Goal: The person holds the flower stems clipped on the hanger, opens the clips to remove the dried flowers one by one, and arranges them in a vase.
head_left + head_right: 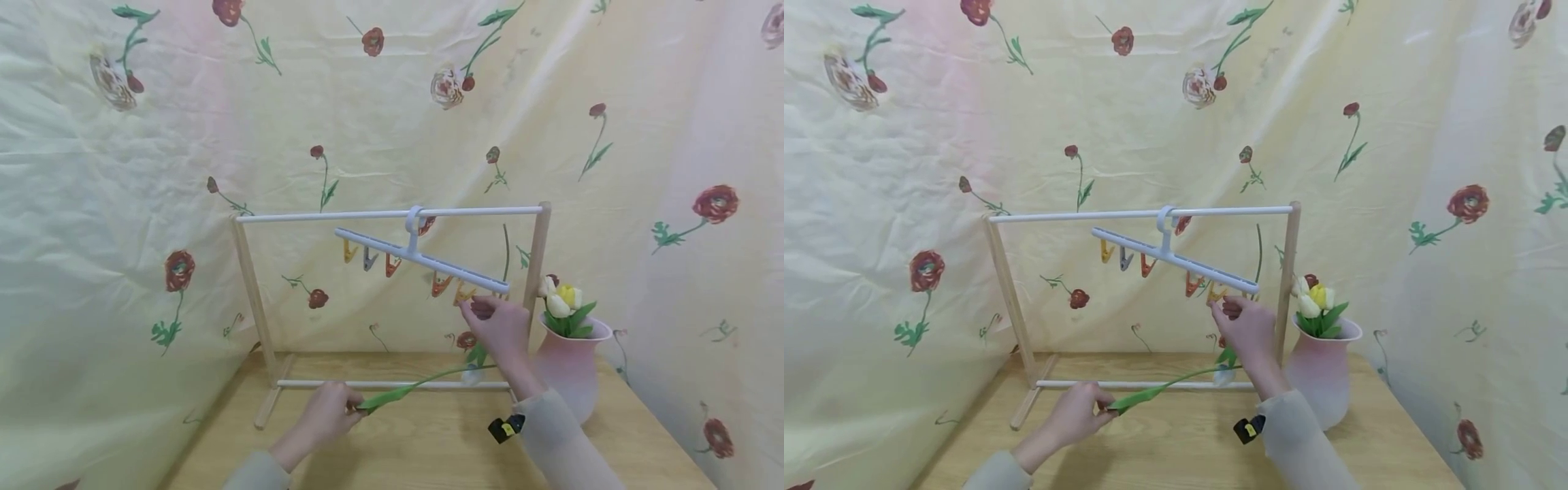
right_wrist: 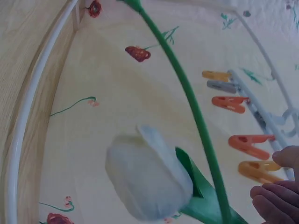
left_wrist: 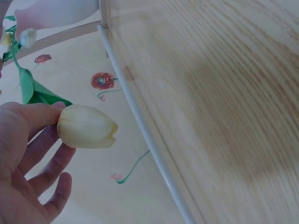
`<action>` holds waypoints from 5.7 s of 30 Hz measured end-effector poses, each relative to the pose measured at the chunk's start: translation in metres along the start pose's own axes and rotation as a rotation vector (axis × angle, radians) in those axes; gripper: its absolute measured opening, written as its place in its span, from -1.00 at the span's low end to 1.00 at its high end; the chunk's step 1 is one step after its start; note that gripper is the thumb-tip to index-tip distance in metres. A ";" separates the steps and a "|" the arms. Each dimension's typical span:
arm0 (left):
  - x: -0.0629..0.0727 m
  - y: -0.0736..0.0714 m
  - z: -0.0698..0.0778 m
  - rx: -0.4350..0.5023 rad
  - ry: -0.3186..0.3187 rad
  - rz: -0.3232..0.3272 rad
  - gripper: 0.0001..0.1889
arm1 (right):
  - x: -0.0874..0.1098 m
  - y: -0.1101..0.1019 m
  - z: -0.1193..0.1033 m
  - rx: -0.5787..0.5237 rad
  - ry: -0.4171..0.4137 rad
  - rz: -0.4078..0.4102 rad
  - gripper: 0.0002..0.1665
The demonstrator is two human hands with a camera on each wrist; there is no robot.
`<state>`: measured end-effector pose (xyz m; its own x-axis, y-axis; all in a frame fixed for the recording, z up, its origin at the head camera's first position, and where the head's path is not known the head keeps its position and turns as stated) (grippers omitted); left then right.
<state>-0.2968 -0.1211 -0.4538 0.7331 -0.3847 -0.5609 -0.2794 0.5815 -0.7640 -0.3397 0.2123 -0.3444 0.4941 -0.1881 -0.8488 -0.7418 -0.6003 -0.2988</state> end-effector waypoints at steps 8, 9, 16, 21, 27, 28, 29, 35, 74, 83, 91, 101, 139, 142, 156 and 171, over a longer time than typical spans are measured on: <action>-0.003 -0.004 0.001 -0.023 0.041 0.003 -0.92 | 0.016 -0.008 -0.027 -0.089 -0.222 -0.048 -0.84; -0.003 -0.004 0.001 -0.025 0.048 0.003 -0.91 | 0.019 -0.008 -0.030 -0.108 -0.256 -0.076 -0.84; -0.004 -0.004 0.003 -0.027 0.063 -0.013 -0.93 | 0.049 0.001 -0.040 -0.136 -0.438 -0.366 -0.73; -0.005 -0.004 0.004 -0.046 0.084 -0.010 -0.93 | 0.066 0.006 -0.042 -0.155 -0.514 -0.506 -0.69; -0.006 -0.006 0.007 -0.085 0.116 -0.002 -0.94 | 0.077 0.009 -0.044 -0.154 -0.578 -0.530 -0.71; -0.006 -0.007 0.008 -0.086 0.122 -0.001 -0.94 | 0.079 0.009 -0.044 -0.148 -0.582 -0.544 -0.72; -0.006 -0.007 0.009 -0.086 0.132 0.003 -0.94 | 0.081 0.009 -0.045 -0.142 -0.584 -0.564 -0.72; -0.007 -0.010 0.014 -0.097 0.171 0.021 -0.93 | 0.090 0.006 -0.048 -0.098 -0.573 -0.685 -0.81; -0.007 -0.010 0.015 0.069 0.076 -0.008 -0.84 | 0.087 -0.011 -0.048 0.040 -0.650 -0.565 -0.77; -0.007 -0.005 0.008 0.211 0.000 -0.035 -0.71 | 0.073 -0.024 -0.049 0.012 -0.638 -0.565 -0.80; -0.003 0.007 0.003 0.161 -0.061 0.020 -0.77 | 0.053 -0.033 -0.043 -0.001 -0.663 -0.370 -0.72; -0.018 0.030 0.020 0.248 -0.112 0.044 -0.81 | 0.011 -0.063 -0.029 -0.132 -0.603 -0.061 -0.59; -0.100 0.097 0.102 0.712 -0.455 0.086 -0.51 | -0.038 -0.116 0.060 -0.056 0.002 0.426 -0.71; -0.103 0.103 0.108 0.730 -0.488 0.075 -0.52 | -0.034 -0.115 0.067 -0.047 0.027 0.414 -0.71; -0.112 0.117 0.125 0.800 -0.498 0.122 -0.71 | -0.055 -0.126 0.056 -0.069 0.010 0.571 -0.70; -0.119 0.109 0.128 0.805 -0.563 0.209 -0.89 | -0.045 -0.114 0.070 0.014 -0.010 0.358 -0.71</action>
<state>-0.3346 0.0798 -0.4296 0.9621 0.0543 -0.2671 -0.0858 0.9905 -0.1074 -0.3088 0.3438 -0.3029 0.1974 -0.3768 -0.9050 -0.8735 -0.4867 0.0121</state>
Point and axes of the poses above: each hand's wrist, its own x-axis away from the middle knuckle, its own y-axis out of the palm, z = x × y, the point moved 1 cm from there along -x, towards the middle knuckle, and after that the axes turned 9 degrees about z, right-handed, at the moved point
